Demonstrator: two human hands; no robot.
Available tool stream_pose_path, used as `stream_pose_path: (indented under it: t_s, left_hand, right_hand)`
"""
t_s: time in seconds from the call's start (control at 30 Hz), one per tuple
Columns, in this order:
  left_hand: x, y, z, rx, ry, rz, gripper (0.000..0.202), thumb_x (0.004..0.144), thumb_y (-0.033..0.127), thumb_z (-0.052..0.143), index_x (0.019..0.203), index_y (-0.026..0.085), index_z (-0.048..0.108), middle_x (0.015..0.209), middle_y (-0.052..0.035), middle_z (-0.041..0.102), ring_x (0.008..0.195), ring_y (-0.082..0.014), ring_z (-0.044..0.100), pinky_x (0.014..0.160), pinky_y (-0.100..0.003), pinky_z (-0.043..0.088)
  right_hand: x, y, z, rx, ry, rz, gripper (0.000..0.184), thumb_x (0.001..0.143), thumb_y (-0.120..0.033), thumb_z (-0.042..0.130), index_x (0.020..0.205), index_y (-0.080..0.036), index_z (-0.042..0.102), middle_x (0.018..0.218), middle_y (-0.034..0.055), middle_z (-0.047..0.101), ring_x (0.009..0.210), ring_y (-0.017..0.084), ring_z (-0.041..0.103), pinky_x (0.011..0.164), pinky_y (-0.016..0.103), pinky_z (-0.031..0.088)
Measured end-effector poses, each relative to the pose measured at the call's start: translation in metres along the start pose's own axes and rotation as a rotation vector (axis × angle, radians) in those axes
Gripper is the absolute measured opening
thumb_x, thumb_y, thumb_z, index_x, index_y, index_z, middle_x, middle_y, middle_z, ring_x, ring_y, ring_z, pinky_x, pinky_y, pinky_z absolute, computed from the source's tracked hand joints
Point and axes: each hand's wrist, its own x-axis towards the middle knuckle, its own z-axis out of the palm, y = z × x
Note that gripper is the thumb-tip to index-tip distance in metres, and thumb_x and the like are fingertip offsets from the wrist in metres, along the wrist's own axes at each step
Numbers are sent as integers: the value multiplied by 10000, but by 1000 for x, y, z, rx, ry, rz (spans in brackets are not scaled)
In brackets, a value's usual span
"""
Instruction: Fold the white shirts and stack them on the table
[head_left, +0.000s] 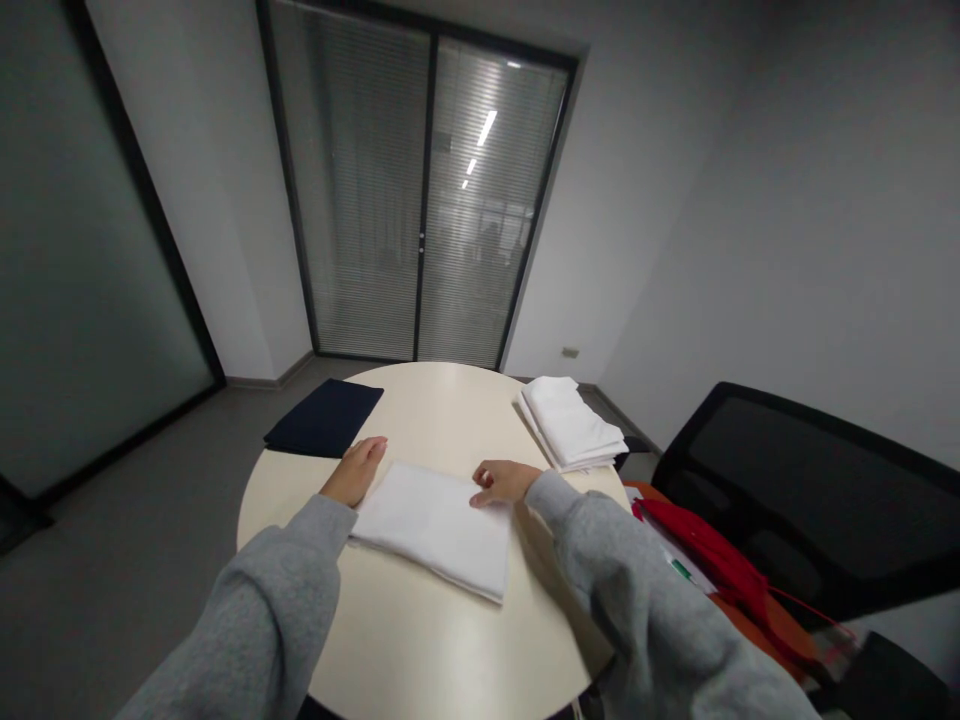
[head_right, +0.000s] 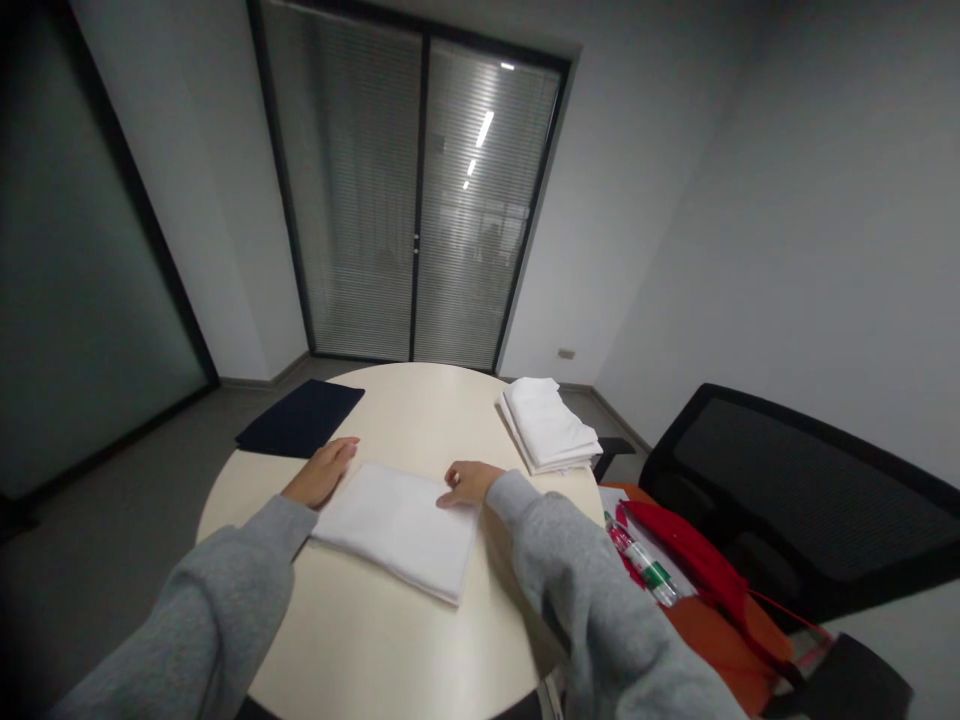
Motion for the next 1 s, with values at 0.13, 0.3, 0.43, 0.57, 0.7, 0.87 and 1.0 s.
stream_pose_path:
  t_s: [0.13,0.3,0.43,0.57,0.7,0.87,1.0]
  left_hand:
    - [2,-1,-5,-61,-13,-26,621,954,598,333,1236,148,655,1332,-157,670,1271,-283,592,1136,-463,430]
    - [1,0,-6,-66,1,-20,602,954,616,348,1215,171,658,1302,-144,686,1261,-279,597,1137,-464,428]
    - [-1,3,-8,-55,-14,4,594,956,610,358,1211,166,657,1297,-139,686,1249,-270,609,1130,-447,440]
    - [-2,7,-10,-28,-31,41,559,954,591,355,1147,186,689,1257,-118,708,1228,-265,625,1124,-434,455]
    - [-2,7,-8,12,-73,52,577,944,589,331,1104,180,705,1209,-121,721,1198,-270,639,1124,-433,457]
    - [-1,2,-5,48,-105,78,547,922,584,335,1003,201,717,1087,-112,743,1109,-274,658,1086,-448,477]
    - [0,2,-5,42,-109,84,525,928,590,346,952,221,718,1043,-97,747,1060,-267,661,1054,-454,488]
  right_hand:
    - [-1,6,5,88,-117,23,324,632,-319,862,877,-151,734,841,39,726,831,221,678,740,291,502]
    - [-21,9,8,337,-105,8,238,681,-260,755,886,-188,659,833,-9,693,780,170,659,672,240,505]
    - [-36,11,0,530,-11,-8,289,737,-302,697,994,-225,589,890,-13,684,769,158,663,643,226,519]
    - [-40,14,-28,597,56,-30,279,703,-270,739,929,-225,582,748,-44,637,659,137,614,570,202,470]
    - [-39,15,-85,611,129,-84,284,659,-176,803,881,-204,629,695,-49,632,635,124,584,572,187,451]
    - [-48,29,-176,687,286,-96,292,700,-120,820,900,-188,619,743,-12,667,635,137,615,577,205,486]
    - [-68,63,-229,804,506,-55,242,825,-101,743,996,-187,595,763,3,665,649,125,619,603,211,510]
